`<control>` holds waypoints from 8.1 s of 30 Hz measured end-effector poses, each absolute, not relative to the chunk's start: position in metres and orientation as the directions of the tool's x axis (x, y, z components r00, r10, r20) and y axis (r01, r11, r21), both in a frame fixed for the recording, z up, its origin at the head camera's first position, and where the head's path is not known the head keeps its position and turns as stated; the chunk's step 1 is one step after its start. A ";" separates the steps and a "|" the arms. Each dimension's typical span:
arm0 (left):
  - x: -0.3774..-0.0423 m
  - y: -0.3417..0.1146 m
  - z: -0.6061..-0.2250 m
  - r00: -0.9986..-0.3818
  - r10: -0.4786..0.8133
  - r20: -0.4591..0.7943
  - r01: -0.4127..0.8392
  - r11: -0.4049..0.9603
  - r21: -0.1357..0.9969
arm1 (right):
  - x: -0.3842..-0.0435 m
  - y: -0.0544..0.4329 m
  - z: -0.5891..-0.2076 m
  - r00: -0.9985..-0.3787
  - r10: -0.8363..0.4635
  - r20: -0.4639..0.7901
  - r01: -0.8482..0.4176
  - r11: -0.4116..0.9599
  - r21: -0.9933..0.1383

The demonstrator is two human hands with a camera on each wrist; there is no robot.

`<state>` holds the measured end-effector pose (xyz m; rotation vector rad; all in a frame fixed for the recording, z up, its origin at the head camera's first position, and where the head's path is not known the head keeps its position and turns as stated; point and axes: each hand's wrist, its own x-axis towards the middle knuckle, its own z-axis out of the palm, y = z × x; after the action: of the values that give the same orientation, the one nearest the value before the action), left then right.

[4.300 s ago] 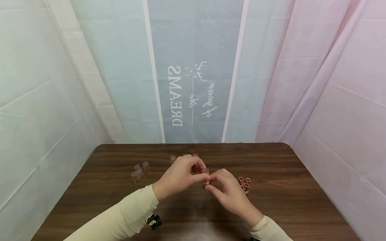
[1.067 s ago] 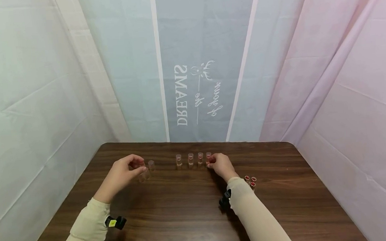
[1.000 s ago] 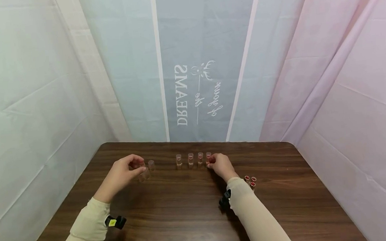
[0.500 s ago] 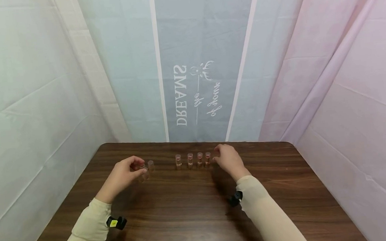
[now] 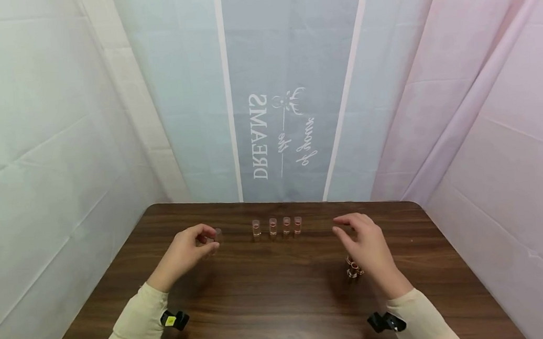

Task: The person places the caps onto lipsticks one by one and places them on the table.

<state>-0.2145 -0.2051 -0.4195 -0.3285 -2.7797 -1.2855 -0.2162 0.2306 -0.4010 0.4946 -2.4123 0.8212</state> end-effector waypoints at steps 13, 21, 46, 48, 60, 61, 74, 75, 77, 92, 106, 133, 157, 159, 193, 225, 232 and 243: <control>-0.213 -0.211 -0.419 -0.973 0.155 0.171 0.231 0.650 0.724 | -0.212 0.251 -0.403 -0.779 -0.142 0.611 -0.517 0.697 -0.497; -0.218 -0.214 -0.422 -0.975 0.119 0.188 0.217 0.697 0.683 | -0.220 0.264 -0.409 -0.776 -0.138 0.615 -0.497 0.735 -0.462; -0.237 -0.239 -0.469 -0.998 -0.037 0.056 0.006 0.782 0.623 | -0.236 0.300 -0.413 -0.834 -0.184 0.521 -0.469 0.732 -0.493; -0.238 -0.238 -0.470 -0.998 -0.036 0.061 0.010 0.783 0.622 | -0.236 0.303 -0.413 -0.845 -0.193 0.499 -0.464 0.727 -0.506; -0.237 -0.241 -0.471 -0.998 -0.022 0.053 0.016 0.782 0.624 | -0.248 0.330 -0.434 -0.955 -0.244 0.170 -0.296 0.729 -0.617; -0.237 -0.241 -0.469 -0.998 -0.020 0.055 0.019 0.783 0.622 | -0.249 0.332 -0.437 -0.958 -0.255 0.133 -0.280 0.720 -0.635; -0.227 -0.232 -0.432 -0.983 0.025 0.180 0.131 0.784 0.607 | -0.263 0.349 -0.468 -0.830 -0.549 -0.099 -0.317 0.610 -0.726; -0.226 -0.231 -0.430 -0.982 0.027 0.186 0.137 0.783 0.607 | -0.263 0.349 -0.469 -0.823 -0.558 -0.108 -0.316 0.608 -0.729; -0.224 -0.229 -0.427 -0.979 0.038 0.201 0.155 0.778 0.608 | -0.263 0.348 -0.472 -0.820 -0.560 -0.120 -0.313 0.613 -0.725; -0.215 -0.214 -0.414 -0.970 0.081 0.231 0.211 0.757 0.619 | -0.265 0.345 -0.480 -0.830 -0.552 -0.082 -0.353 0.633 -0.689; -0.215 -0.211 -0.413 -0.971 0.102 0.217 0.220 0.740 0.636 | -0.257 0.339 -0.455 -0.952 -0.226 0.206 -0.306 0.698 -0.647; -0.215 -0.194 -0.421 -0.968 0.175 0.183 0.253 0.702 0.666 | -0.193 0.190 -0.447 -0.874 -0.366 0.319 -0.468 0.457 -0.757; -0.218 -0.098 -0.353 -0.810 0.475 0.344 0.575 0.526 0.627 | -0.195 0.186 -0.456 -0.827 -0.374 0.420 -0.560 0.477 -0.678; -0.217 -0.090 -0.348 -0.786 0.505 0.356 0.604 0.505 0.617 | -0.196 0.186 -0.456 -0.823 -0.379 0.424 -0.566 0.472 -0.676; -0.212 -0.041 -0.351 -0.736 0.627 0.254 0.638 0.518 0.570 | -0.192 0.184 -0.449 -0.790 -0.359 0.497 -0.612 0.418 -0.671; -0.211 -0.056 -0.365 -0.760 0.521 0.389 0.645 0.524 0.557 | -0.199 0.156 -0.424 -0.818 -0.373 0.438 -0.575 0.522 -0.630; -0.208 -0.081 -0.375 -0.820 0.437 0.370 0.572 0.588 0.572 | -0.207 0.143 -0.422 -0.852 -0.362 0.377 -0.523 0.578 -0.627; -0.189 -0.137 -0.385 -0.901 0.292 0.321 0.434 0.634 0.640 | -0.252 0.107 -0.425 -0.895 -0.373 0.246 -0.438 0.624 -0.647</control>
<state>-0.1887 -0.1374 -0.3846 -0.5988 -2.6674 -1.1183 -0.2524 0.1066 -0.4248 0.6882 -2.7512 1.1330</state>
